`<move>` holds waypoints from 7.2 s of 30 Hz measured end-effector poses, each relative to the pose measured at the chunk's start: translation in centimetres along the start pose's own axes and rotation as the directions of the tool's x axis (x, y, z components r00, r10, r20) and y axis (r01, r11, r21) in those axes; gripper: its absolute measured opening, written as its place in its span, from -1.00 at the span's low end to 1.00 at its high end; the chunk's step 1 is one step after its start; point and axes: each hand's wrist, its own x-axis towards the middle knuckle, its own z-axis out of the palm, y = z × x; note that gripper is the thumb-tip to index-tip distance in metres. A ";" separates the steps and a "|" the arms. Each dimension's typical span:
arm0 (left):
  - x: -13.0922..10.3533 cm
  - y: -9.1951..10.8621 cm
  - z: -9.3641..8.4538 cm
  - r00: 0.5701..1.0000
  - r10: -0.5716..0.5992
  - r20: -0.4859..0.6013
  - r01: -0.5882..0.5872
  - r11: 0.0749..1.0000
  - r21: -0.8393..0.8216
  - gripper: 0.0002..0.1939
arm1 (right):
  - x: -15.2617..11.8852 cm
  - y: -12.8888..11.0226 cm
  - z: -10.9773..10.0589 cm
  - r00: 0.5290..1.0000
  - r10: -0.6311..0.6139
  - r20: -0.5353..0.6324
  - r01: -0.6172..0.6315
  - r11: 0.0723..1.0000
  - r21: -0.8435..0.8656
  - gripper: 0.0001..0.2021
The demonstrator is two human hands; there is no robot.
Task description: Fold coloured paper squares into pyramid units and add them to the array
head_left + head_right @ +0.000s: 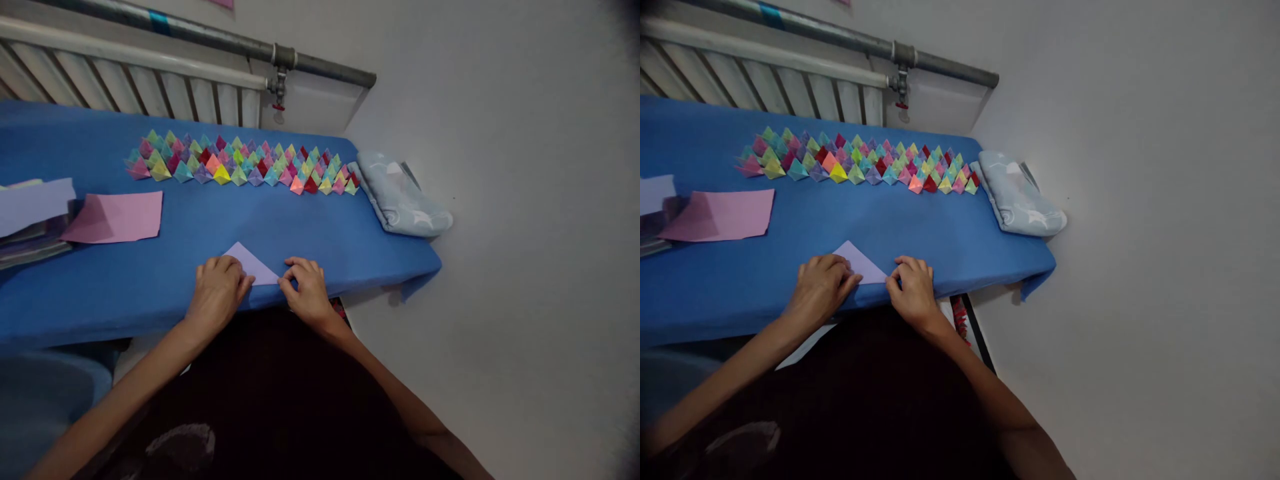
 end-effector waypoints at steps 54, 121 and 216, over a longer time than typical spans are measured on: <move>-3.2 -1.6 -2.7 0.920 0.392 -0.009 -0.389 0.915 0.103 -0.60 | -0.9 0.7 -1.3 0.999 -0.048 -0.004 0.048 0.998 0.047 -0.83; -1.3 1.4 -1.7 0.930 0.364 -0.052 -0.365 0.931 -0.005 -0.80 | -0.8 2.7 -1.3 0.969 -0.224 0.103 0.236 0.964 -0.122 -0.80; 0.0 1.3 -1.5 0.907 0.351 0.232 -0.353 0.935 -0.036 -0.37 | -1.6 1.5 -2.3 0.951 -0.258 0.169 0.289 0.938 -0.193 -0.70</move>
